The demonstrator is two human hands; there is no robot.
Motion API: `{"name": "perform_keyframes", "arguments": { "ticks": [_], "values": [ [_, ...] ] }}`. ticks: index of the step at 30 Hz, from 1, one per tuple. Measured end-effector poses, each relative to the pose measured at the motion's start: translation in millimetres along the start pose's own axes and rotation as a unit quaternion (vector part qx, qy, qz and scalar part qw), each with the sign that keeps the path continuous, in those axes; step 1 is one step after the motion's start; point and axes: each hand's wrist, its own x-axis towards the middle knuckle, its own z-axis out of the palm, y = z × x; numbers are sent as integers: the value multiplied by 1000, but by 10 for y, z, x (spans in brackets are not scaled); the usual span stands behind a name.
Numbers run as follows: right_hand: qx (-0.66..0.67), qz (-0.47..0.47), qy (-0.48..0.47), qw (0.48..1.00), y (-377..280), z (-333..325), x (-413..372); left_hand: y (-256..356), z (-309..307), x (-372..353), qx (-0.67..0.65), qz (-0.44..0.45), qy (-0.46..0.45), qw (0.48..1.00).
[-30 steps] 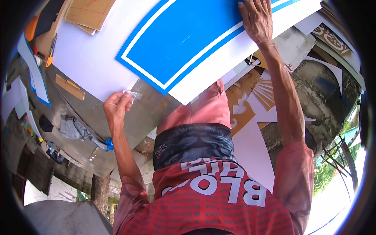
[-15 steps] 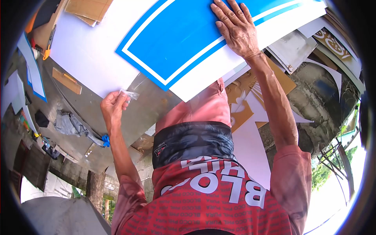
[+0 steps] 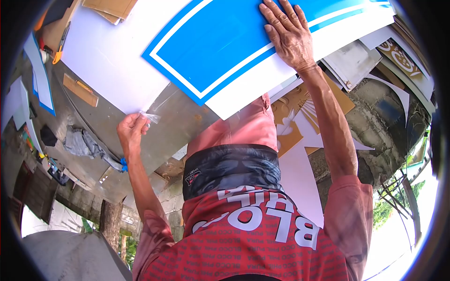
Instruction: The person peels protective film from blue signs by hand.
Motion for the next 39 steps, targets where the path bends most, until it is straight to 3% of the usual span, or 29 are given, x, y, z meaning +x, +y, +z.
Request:
{"name": "perform_keyframes", "arguments": {
  "ticks": [19, 23, 26, 28, 31, 33, 35, 39],
  "values": [
    [2, -12, 24, 1000, 13, 16, -4, -182, -390, -170, -2, -3, 36, 999],
    [8, 3, 4, 1000, 3, 12, -10, -237, -547, -162, -97, -26, 20, 995],
    [13, -16, 83, 996, 63, 237, -58, 97, -388, -298, -231, -14, 26, 973],
    [12, -12, 85, 996, 66, 280, -69, 254, -319, -340, -334, -9, 11, 942],
    [-2, 0, 61, 998, 74, 272, -86, 377, -180, -361, -248, 28, 79, 965],
    [23, 4, 66, 998, 72, 279, -86, 688, 90, -421, -6, 100, 172, 980],
    [40, 8, 68, 997, 64, 250, -80, 1032, 400, -457, 198, 194, 239, 931],
    [41, 15, 59, 997, 56, 232, -73, 1159, 805, -328, 238, 282, 229, 901]
  ]
}}
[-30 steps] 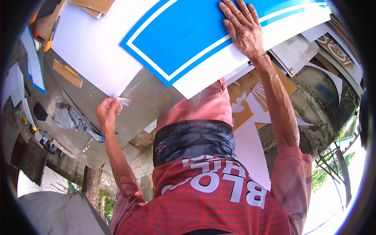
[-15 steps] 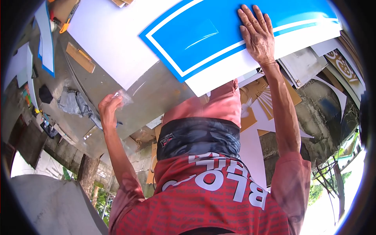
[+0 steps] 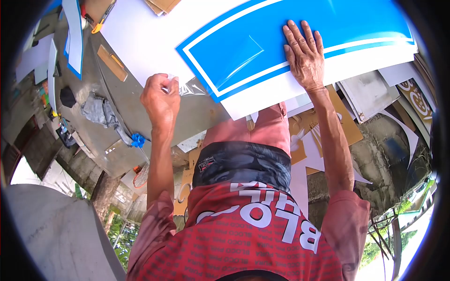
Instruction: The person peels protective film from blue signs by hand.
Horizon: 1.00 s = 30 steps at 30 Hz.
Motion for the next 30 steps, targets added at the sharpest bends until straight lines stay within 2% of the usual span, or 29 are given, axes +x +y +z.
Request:
{"name": "perform_keyframes", "arguments": {
  "ticks": [3, 6, 9, 10, 16, 19, 22, 25, 26, 30],
  "values": [
    [-3, 8, -19, 1000, -12, -33, 1, 135, 243, -122, -39, -1, -23, 999],
    [-17, 11, -33, 999, -22, -50, 0, 251, 413, -319, -4, 98, -69, 993],
    [-22, 12, -41, 999, -19, -51, 5, 370, 409, -466, 117, 139, -41, 982],
    [-25, 11, -41, 999, -22, -48, 4, 394, 408, -504, 134, 118, -38, 983],
    [-19, 10, -40, 999, -15, -36, -7, 3, 601, -608, 33, 100, -35, 994],
    [-19, 12, -35, 999, -11, -34, -5, -43, 590, -587, -9, 115, -43, 992],
    [-15, 8, -26, 1000, 2, 18, -23, -33, 478, -513, -24, 69, -36, 997],
    [-29, 3, -22, 999, 0, 10, -28, 18, 305, -353, -45, 11, -70, 996],
    [-3, -12, 7, 1000, 14, 14, -16, -28, 287, -302, -47, 26, -75, 996],
    [-37, -24, 19, 999, 11, 23, -1, -159, 208, -195, -55, -6, -140, 989]
  ]
}}
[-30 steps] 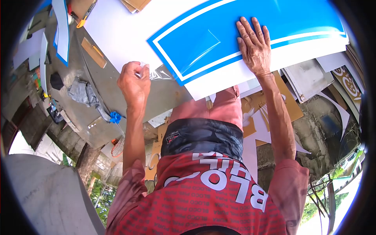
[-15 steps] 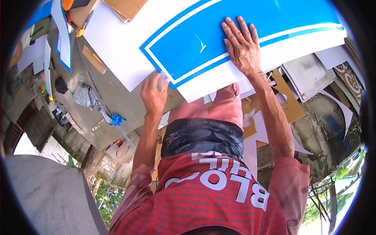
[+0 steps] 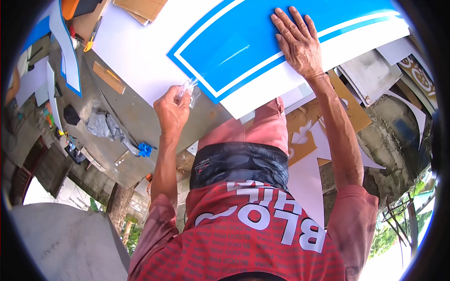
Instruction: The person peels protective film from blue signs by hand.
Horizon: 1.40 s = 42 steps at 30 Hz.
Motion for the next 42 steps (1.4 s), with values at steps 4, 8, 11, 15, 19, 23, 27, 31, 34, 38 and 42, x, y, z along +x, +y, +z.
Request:
{"name": "perform_keyframes", "arguments": {
  "ticks": [4, 8, 11, 15, 19, 23, 27, 31, 34, 38, 42],
  "values": [
    [2, 9, -64, 998, -50, -225, 94, -61, -99, 29, -19, -9, -27, 999],
    [5, 0, -46, 999, -58, -229, 93, -242, -134, 20, -40, -2, -38, 998],
    [10, -1, -41, 999, -64, -228, 91, -294, -200, -4, -23, 1, -45, 999],
    [6, -6, -34, 999, -70, -228, 85, -414, -270, -56, -33, 4, -49, 998],
    [6, -5, -33, 999, -70, -223, 79, -539, -302, -116, -41, -10, -50, 998],
    [8, 1, -32, 999, -74, -213, 93, -691, -319, -180, -55, -5, -44, 998],
    [13, 1, -26, 1000, -77, -203, 86, -776, -347, -226, -59, -11, -44, 997],
    [5, 3, -26, 1000, -66, -174, 75, -892, -347, -289, -58, -30, -43, 997],
    [17, 0, -19, 1000, -73, -188, 78, -950, -370, -322, -62, -41, -38, 997],
    [15, 2, -15, 1000, -87, -189, 84, -1016, -404, -344, -51, -46, -25, 997],
    [17, 2, -18, 1000, -98, -197, 79, -1048, -474, -370, -17, -33, -38, 999]
  ]
}}
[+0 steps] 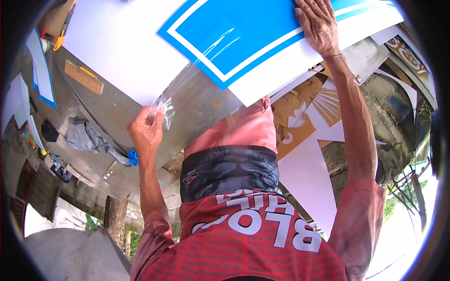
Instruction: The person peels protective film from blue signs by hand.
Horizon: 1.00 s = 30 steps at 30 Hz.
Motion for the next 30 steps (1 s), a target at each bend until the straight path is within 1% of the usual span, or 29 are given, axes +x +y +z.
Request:
{"name": "perform_keyframes", "arguments": {
  "ticks": [5, 17, 25, 28, 30],
  "values": [
    [0, 8, -11, 1000, -12, -7, 13, -49, -49, -50, -3, -9, 2, 1000],
    [-13, -5, -17, 1000, 35, 42, 9, -224, -162, -181, -30, -70, 5, 997],
    [-3, -7, -22, 1000, 9, 41, 41, -326, -229, -257, -7, -81, 6, 997],
    [-1, -25, 2, 1000, 77, 113, 12, -371, -245, -287, -10, -86, 5, 996],
    [-8, -57, 41, 997, 144, 241, -7, -387, -264, -295, -2, -85, 6, 996]
  ]
}}
